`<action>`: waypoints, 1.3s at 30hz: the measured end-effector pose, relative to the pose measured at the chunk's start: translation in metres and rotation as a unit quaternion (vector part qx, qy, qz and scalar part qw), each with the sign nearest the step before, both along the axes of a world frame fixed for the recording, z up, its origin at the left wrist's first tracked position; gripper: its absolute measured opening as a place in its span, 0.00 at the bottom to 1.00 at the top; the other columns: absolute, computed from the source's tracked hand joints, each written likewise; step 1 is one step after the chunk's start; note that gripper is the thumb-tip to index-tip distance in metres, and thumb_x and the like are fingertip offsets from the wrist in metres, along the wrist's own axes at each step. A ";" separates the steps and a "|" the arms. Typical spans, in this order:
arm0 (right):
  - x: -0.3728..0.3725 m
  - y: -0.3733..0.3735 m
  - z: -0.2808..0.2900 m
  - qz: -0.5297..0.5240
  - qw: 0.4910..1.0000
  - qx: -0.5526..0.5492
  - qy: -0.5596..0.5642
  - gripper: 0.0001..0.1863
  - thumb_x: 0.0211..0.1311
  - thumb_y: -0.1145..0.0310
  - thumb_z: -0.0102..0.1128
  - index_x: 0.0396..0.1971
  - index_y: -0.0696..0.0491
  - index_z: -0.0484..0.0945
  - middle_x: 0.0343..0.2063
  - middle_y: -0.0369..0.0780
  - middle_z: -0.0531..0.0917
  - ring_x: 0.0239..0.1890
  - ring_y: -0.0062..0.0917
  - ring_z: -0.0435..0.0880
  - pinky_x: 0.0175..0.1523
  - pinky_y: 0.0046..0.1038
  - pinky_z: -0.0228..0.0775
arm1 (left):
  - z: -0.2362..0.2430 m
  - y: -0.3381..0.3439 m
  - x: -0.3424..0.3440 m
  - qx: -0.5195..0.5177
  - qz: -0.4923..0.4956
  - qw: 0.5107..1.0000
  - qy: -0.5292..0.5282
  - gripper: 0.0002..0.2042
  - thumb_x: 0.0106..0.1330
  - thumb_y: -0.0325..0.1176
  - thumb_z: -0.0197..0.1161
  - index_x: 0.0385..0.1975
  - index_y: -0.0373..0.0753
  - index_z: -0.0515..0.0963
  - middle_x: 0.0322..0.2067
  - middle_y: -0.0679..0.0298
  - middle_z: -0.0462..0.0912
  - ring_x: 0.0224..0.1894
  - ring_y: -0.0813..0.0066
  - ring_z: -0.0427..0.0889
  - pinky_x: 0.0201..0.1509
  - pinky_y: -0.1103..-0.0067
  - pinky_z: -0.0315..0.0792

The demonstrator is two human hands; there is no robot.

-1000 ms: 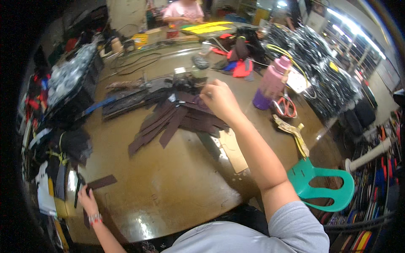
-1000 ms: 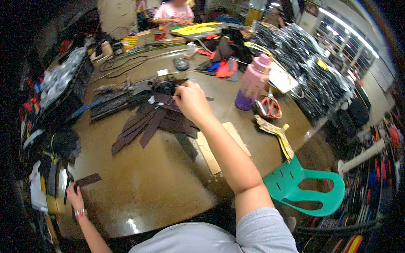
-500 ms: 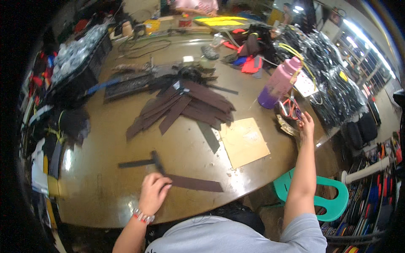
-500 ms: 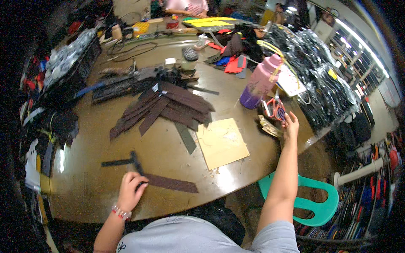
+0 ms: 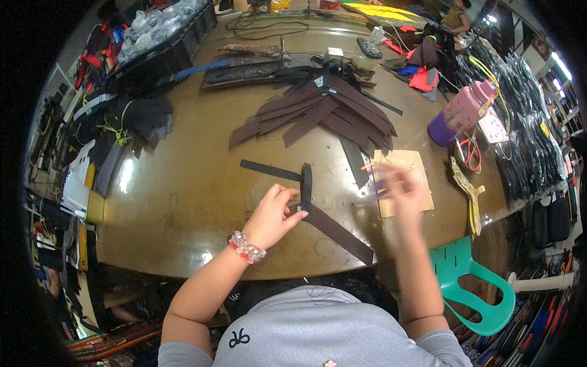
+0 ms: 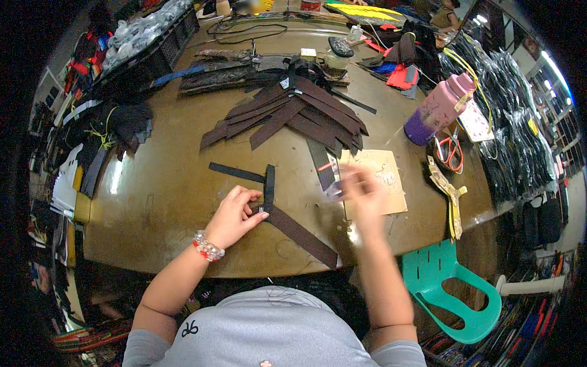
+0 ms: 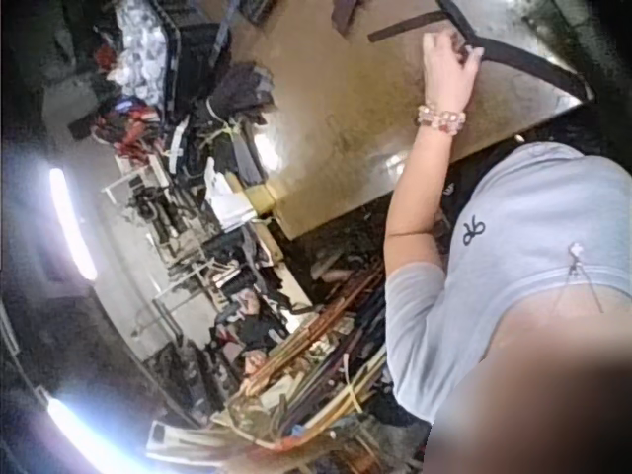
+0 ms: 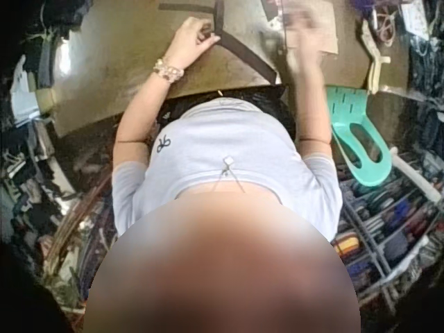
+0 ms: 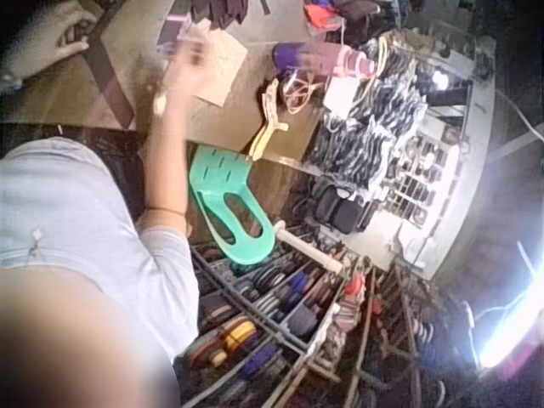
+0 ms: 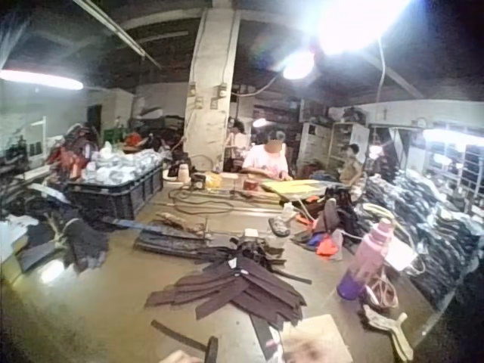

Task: The person repeatedly picks dark fabric strips from a table, applies a small label to each using a purple dispenser, and places the labeled strips back on the table. Later, the person handles yellow fabric pieces and applies labels to them as well.

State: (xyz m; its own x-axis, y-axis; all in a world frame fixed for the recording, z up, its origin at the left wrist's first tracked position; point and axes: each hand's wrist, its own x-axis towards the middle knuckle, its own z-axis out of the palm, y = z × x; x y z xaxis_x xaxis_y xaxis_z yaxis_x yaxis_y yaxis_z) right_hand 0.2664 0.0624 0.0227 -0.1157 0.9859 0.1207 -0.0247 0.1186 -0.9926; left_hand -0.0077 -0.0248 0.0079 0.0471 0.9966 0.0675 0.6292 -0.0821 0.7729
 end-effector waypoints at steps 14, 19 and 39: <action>-0.097 -0.050 -0.052 -0.007 0.993 -0.022 -0.115 0.04 0.61 0.79 0.58 0.34 0.61 0.79 0.28 0.35 0.82 0.27 0.13 0.78 0.33 0.15 0.71 | -0.024 0.022 0.004 0.045 0.070 0.996 0.026 0.07 0.61 0.33 0.62 0.30 0.36 0.76 0.30 0.59 0.77 0.25 0.63 0.79 0.31 0.71 0.73; -0.094 -0.041 -0.046 -0.024 0.994 -0.045 -0.097 0.04 0.62 0.78 0.57 0.34 0.61 0.79 0.28 0.35 0.81 0.28 0.13 0.77 0.34 0.16 0.70 | -0.015 0.017 -0.001 0.042 0.041 0.996 -0.067 0.06 0.63 0.33 0.61 0.34 0.38 0.77 0.35 0.60 0.77 0.28 0.63 0.79 0.34 0.71 0.74; -0.096 -0.036 -0.055 0.006 0.994 -0.050 -0.095 0.06 0.57 0.74 0.62 0.32 0.61 0.81 0.21 0.37 0.83 0.23 0.13 0.78 0.30 0.18 0.71 | -0.025 0.016 0.000 0.102 -0.006 0.995 0.023 0.06 0.63 0.28 0.61 0.37 0.35 0.75 0.36 0.56 0.73 0.32 0.58 0.76 0.39 0.70 0.73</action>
State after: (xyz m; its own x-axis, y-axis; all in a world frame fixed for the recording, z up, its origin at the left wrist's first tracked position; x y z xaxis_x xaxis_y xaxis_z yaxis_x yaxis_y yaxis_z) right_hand 0.1703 0.0268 -0.0320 -0.1381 0.9904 -0.0035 0.1644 0.0194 -0.9862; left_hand -0.0079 -0.0089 -0.0176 0.0670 0.9619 0.2649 0.6617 -0.2416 0.7098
